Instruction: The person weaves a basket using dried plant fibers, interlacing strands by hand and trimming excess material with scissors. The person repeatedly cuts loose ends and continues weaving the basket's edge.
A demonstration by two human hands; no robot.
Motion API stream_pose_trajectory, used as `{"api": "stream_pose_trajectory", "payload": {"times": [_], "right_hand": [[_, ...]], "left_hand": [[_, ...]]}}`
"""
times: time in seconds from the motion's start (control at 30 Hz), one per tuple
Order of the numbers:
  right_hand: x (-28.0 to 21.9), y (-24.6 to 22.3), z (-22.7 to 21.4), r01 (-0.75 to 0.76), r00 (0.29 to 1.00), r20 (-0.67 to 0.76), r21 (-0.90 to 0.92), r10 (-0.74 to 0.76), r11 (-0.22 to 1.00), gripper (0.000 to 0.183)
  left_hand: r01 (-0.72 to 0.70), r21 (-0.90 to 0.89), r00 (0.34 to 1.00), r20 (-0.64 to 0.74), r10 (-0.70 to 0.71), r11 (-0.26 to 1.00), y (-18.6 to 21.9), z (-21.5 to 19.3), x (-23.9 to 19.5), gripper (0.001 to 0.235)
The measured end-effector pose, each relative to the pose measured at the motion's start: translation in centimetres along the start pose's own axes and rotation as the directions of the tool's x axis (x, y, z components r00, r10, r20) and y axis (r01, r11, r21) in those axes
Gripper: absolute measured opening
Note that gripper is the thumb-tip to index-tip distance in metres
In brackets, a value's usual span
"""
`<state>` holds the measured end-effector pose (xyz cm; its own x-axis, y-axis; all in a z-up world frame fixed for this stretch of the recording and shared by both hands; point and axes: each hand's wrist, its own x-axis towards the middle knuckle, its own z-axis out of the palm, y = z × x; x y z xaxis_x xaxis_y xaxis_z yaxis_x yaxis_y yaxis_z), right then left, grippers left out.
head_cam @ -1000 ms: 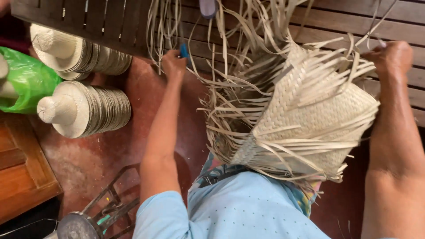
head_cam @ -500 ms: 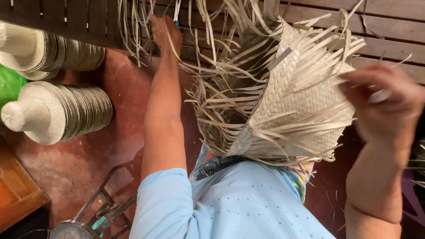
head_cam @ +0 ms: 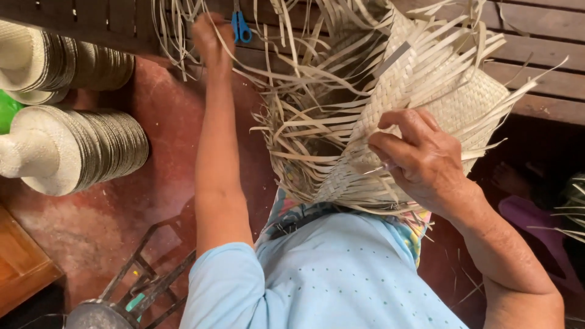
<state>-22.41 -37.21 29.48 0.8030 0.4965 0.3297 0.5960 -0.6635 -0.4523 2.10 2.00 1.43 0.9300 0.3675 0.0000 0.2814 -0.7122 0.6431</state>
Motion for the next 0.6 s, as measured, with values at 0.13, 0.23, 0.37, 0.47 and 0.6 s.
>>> {"api": "stream_pose_trajectory", "payload": {"times": [0.13, 0.23, 0.37, 0.47, 0.6], "right_hand": [[-0.7, -1.4, -0.7, -0.038, 0.996, 0.087, 0.066, 0.032, 0.997, 0.004], [-1.9, -1.8, -0.4, -0.158, 0.983, 0.121, 0.157, 0.14, 0.975, 0.007], [-1.7, -1.7, -0.7, -0.423, 0.903, 0.27, 0.409, 0.335, 0.809, 0.008], [-2.5, -1.3, -0.4, -0.49, 0.87, 0.324, 0.493, 0.371, 0.719, 0.006], [-2.4, -1.7, -0.6, -0.475, 0.879, 0.339, 0.557, 0.336, 0.682, 0.006]], "left_hand": [[-0.201, -0.333, 0.869, -0.495, 0.011, 0.921, 6.7, -10.8, -11.3, 0.032], [-0.498, -0.232, 0.755, -0.59, 0.286, 0.836, 14.3, -15.8, -21.1, 0.021], [-0.625, -0.464, 0.767, -0.217, 0.604, 0.628, 17.3, -14.6, -30.3, 0.01], [-0.548, -0.601, 0.776, -0.105, 0.622, 0.582, 18.9, -13.5, -31.4, 0.03], [-0.528, -0.602, 0.775, -0.054, 0.63, 0.598, 20.1, -13.5, -31.3, 0.02]]}}
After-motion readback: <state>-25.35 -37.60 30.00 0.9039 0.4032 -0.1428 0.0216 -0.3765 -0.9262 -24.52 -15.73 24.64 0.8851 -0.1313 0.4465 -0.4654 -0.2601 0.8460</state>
